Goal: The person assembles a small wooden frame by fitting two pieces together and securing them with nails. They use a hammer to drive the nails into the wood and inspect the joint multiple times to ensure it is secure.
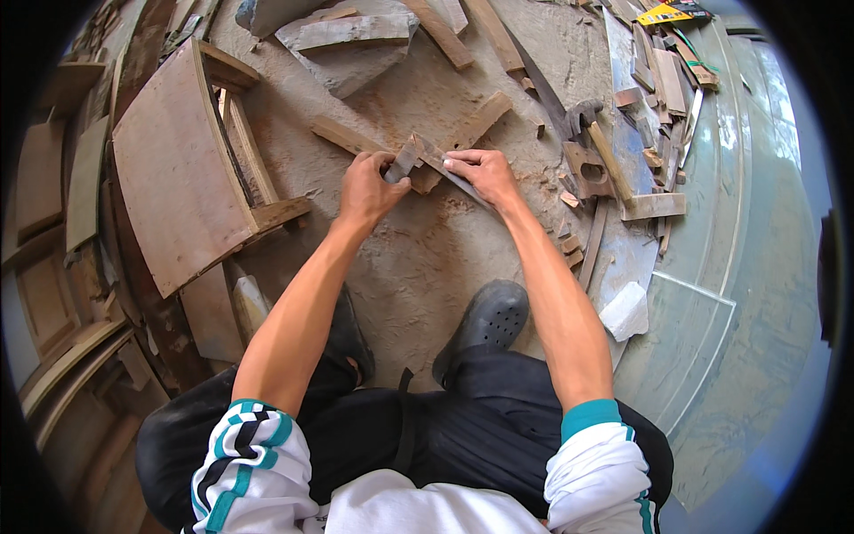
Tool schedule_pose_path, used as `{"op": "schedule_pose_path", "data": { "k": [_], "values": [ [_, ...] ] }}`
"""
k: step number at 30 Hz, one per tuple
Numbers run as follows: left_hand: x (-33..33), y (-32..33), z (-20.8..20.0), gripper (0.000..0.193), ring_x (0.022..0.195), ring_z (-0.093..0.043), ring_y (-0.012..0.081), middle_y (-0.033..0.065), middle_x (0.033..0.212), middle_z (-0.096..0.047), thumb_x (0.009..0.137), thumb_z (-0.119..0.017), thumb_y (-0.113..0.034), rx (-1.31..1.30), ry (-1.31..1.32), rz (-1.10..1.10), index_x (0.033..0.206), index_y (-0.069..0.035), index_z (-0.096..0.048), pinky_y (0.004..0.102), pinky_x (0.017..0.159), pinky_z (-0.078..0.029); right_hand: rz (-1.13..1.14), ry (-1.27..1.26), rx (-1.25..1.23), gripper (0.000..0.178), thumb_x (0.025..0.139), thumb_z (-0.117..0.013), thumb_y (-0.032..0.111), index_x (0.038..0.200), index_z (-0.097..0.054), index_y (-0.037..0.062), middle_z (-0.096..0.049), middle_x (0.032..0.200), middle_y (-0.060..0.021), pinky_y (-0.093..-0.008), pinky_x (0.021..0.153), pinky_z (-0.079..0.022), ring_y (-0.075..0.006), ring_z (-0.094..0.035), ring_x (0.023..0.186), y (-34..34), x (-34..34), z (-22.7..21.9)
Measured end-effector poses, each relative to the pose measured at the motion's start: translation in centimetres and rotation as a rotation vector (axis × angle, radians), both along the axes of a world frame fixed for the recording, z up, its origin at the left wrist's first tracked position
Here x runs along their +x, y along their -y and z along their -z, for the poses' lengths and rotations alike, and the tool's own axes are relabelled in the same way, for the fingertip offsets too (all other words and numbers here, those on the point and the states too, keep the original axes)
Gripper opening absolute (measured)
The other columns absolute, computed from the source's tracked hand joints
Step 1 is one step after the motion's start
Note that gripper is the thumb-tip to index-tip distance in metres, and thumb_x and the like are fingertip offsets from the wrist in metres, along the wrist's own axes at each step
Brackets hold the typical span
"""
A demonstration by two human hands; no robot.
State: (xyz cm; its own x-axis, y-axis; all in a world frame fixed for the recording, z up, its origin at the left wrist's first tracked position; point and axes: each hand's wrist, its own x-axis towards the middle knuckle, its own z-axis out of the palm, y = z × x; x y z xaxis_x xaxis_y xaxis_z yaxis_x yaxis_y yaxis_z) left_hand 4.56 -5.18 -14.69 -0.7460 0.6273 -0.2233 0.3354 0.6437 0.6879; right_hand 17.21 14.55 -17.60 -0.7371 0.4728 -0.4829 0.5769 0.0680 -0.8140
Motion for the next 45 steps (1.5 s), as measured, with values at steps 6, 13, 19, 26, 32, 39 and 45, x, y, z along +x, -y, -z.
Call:
{"op": "schedule_pose_path", "data": {
  "k": [6,13,19,26,32,39,45],
  "values": [
    [0.0,-0.2,-0.3,0.047,0.097,-0.069,0.0309,0.0185,0.107,-0.071,0.074,-0.083,-0.023,-0.026,-0.002,-0.016,0.114,-0.001,-0.073,0.0395,0.088,-0.054,-0.001,0.035,0.019,0.035,0.083,-0.083,0.033,0.110,-0.079,0.0108,-0.078,0.107,-0.0083,-0.0298,0.090,-0.054,-0.0179,-0.072,0.097,0.2,-0.2,-0.5],
    [-0.1,-0.1,-0.4,0.049,0.099,-0.070,0.0315,0.0179,0.109,-0.071,0.074,-0.084,-0.025,-0.022,0.003,-0.003,0.116,-0.003,-0.074,0.0395,0.089,-0.054,-0.022,0.037,-0.008,0.036,0.084,-0.082,0.032,0.111,-0.079,0.0099,-0.078,0.107,-0.0094,-0.0312,0.090,-0.054,-0.0184,-0.072,0.099,-0.1,-0.2,-0.3],
    [-0.1,0.1,-0.5,0.053,0.100,-0.070,0.0303,0.0176,0.111,-0.071,0.075,-0.086,-0.028,-0.029,0.013,-0.001,0.120,-0.003,-0.073,0.0390,0.090,-0.054,-0.024,0.004,-0.045,0.036,0.084,-0.083,0.031,0.112,-0.078,0.0088,-0.078,0.106,-0.0117,-0.0312,0.089,-0.054,-0.0187,-0.072,0.098,-0.3,-0.1,0.3],
    [-0.9,-0.5,-1.4,0.050,0.099,-0.070,0.0316,0.0185,0.111,-0.071,0.076,-0.085,-0.031,-0.104,0.057,0.078,0.116,-0.003,-0.075,0.0390,0.089,-0.054,0.007,-0.026,-0.006,0.032,0.082,-0.084,0.028,0.107,-0.079,0.0072,-0.077,0.091,-0.0113,-0.0312,0.080,-0.054,-0.0171,-0.071,0.086,0.0,-0.3,0.4],
    [-0.2,-2.2,-0.4,0.055,0.109,-0.064,0.0339,0.0174,0.113,-0.069,0.088,-0.071,-0.052,-0.198,-0.246,0.051,0.116,-0.005,-0.073,0.0418,0.092,-0.050,0.046,-0.043,-0.006,0.028,0.082,-0.083,0.026,0.102,-0.078,0.0059,-0.076,0.089,-0.0087,-0.0291,0.076,-0.054,-0.0143,-0.070,0.081,0.7,-0.3,-0.1],
    [2.4,-5.2,3.1,0.069,0.123,-0.054,0.0307,0.0118,0.122,-0.065,0.090,-0.064,-0.059,-0.110,-0.489,-0.004,0.134,-0.007,-0.055,0.0480,0.105,-0.035,0.045,-0.099,-0.031,0.029,0.082,-0.082,0.028,0.102,-0.078,0.0078,-0.075,0.089,-0.0078,-0.0325,0.077,-0.054,-0.0164,-0.068,0.082,0.4,-0.2,1.9],
    [2.9,-5.3,2.8,0.074,0.124,-0.053,0.0265,0.0115,0.128,-0.063,0.090,-0.063,-0.062,-0.177,-0.413,0.020,0.136,-0.005,-0.054,0.0475,0.107,-0.031,-0.002,-0.084,0.012,0.029,0.086,-0.077,0.032,0.103,-0.078,0.0093,-0.077,0.097,-0.0089,-0.0330,0.084,-0.054,-0.0182,-0.071,0.091,-1.4,0.7,1.1]
  ]
}}
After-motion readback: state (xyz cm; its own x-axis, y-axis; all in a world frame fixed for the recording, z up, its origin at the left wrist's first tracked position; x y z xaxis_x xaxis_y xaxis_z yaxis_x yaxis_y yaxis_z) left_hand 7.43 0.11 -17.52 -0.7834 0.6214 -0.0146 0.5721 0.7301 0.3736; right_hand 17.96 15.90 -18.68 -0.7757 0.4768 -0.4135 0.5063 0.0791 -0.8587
